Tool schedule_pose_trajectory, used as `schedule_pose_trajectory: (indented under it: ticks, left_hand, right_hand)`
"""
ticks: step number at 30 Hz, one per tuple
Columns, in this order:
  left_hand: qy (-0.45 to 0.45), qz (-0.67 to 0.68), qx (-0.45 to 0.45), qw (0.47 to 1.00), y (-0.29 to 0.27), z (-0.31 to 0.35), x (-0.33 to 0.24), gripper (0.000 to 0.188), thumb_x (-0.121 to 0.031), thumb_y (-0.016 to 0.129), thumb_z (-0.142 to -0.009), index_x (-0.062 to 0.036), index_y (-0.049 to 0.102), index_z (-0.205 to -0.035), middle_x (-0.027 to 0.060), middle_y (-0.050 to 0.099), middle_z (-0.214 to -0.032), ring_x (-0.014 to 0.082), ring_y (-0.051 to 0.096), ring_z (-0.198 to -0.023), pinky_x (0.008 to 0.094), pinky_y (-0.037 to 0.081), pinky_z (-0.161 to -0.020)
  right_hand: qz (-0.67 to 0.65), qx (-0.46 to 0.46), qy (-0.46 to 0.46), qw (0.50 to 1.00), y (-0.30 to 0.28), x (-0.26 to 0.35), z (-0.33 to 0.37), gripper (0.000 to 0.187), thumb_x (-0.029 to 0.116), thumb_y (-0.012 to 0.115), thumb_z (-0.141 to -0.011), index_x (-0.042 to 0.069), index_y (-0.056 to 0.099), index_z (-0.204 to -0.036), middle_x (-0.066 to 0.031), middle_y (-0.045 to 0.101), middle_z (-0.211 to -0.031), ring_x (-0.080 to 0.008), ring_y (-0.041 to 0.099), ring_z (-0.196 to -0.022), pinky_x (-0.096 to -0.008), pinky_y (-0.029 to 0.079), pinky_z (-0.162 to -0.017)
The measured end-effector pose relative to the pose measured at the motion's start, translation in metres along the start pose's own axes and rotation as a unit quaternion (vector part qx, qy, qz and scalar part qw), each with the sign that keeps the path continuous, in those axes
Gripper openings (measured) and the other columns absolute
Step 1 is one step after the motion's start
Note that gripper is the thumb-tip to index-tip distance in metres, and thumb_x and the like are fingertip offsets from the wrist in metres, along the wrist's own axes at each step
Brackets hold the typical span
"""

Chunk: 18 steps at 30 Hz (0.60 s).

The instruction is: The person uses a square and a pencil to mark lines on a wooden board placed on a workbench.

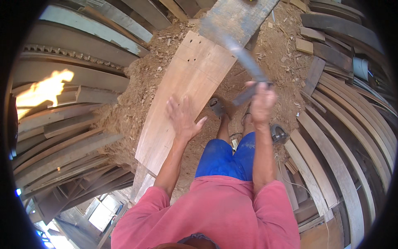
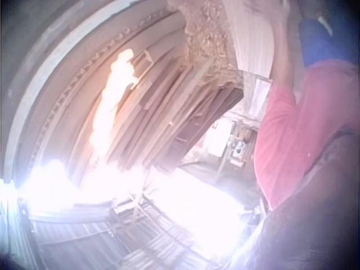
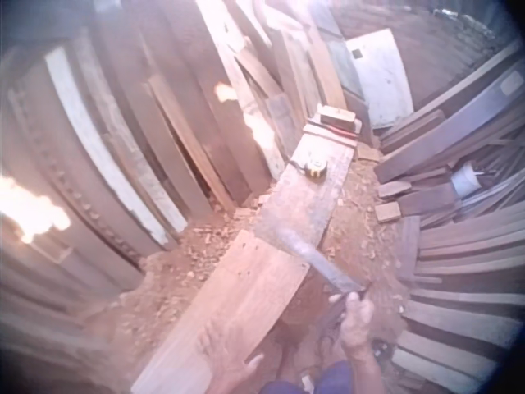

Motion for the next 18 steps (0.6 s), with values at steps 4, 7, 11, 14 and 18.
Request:
schedule_pose_trajectory:
  ticks: [4, 7, 11, 14, 18]
  left_hand:
    - [-0.044, -0.059, 0.001, 0.997, 0.014, 0.05, 0.052, 0.129, -0.025, 0.097, -0.07, -0.0174, 0.024, -0.176, 0.0416, 0.0, -0.177, 0.0636, 0.002, -0.163, 0.0766, 0.006, -0.128]
    - [-0.021, -0.051, -0.032, 0.998, 0.012, 0.051, 0.045, 0.132, -0.013, 0.095, -0.066, -0.018, 0.023, -0.177, 0.0418, 0.0, -0.176, 0.0646, 0.002, -0.163, 0.079, 0.007, -0.127]
    - [-0.017, -0.026, -0.021, 0.999, 0.01, 0.053, 0.041, 0.133, -0.008, 0.092, -0.065, -0.0184, 0.022, -0.177, 0.0421, 0.001, -0.176, 0.066, 0.002, -0.162, 0.0809, 0.01, -0.125]
    - [-0.016, -0.003, -0.016, 1.0, 0.007, 0.051, 0.039, 0.13, -0.005, 0.09, -0.067, -0.0196, 0.023, -0.177, 0.0426, 0.003, -0.176, 0.0664, 0.004, -0.162, 0.0812, 0.01, -0.125]
    - [-0.005, 0.017, -0.019, 1.0, 0.006, 0.054, 0.04, 0.122, -0.001, 0.086, -0.07, -0.0211, 0.027, -0.176, 0.0426, 0.007, -0.176, 0.0672, 0.006, -0.161, 0.0806, 0.008, -0.127]
  right_hand:
    - [-0.212, -0.168, -0.084, 0.959, -0.074, 0.066, -0.009, 0.025, 0.03, 0.068, -0.112, 0.006, 0.075, -0.114, 0.0, 0.069, -0.095, -0.0073, 0.059, -0.078, -0.0257, 0.048, -0.067]
    - [-0.176, -0.143, -0.088, 0.97, -0.086, 0.044, -0.021, 0.022, 0.029, 0.075, -0.109, 0.007, 0.074, -0.114, 0.0005, 0.068, -0.096, -0.0075, 0.06, -0.082, -0.0249, 0.049, -0.072]
    - [0.009, -0.089, 0.115, 0.989, -0.025, -0.058, -0.024, 0.025, 0.03, 0.077, -0.106, 0.008, 0.074, -0.119, 0.0038, 0.066, -0.098, -0.0056, 0.058, -0.088, -0.0264, 0.048, -0.075]
    - [-0.079, -0.064, 0.096, 0.99, 0.036, -0.1, -0.018, 0.021, 0.031, 0.081, -0.103, 0.011, 0.074, -0.103, 0.0079, 0.061, -0.085, -0.0038, 0.052, -0.075, -0.0245, 0.043, -0.066]
    - [-0.122, 0.016, 0.147, 0.982, 0.094, -0.116, -0.007, 0.029, 0.039, 0.084, -0.1, 0.018, 0.067, -0.088, 0.011, 0.052, -0.07, -0.0036, 0.043, -0.057, -0.0243, 0.035, -0.053]
Point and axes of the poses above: each hand's wrist, its own z-axis away from the middle knuckle, its own y-axis out of the palm, x = y × z, the point moved 10 cm from there along -z, towards the middle knuckle
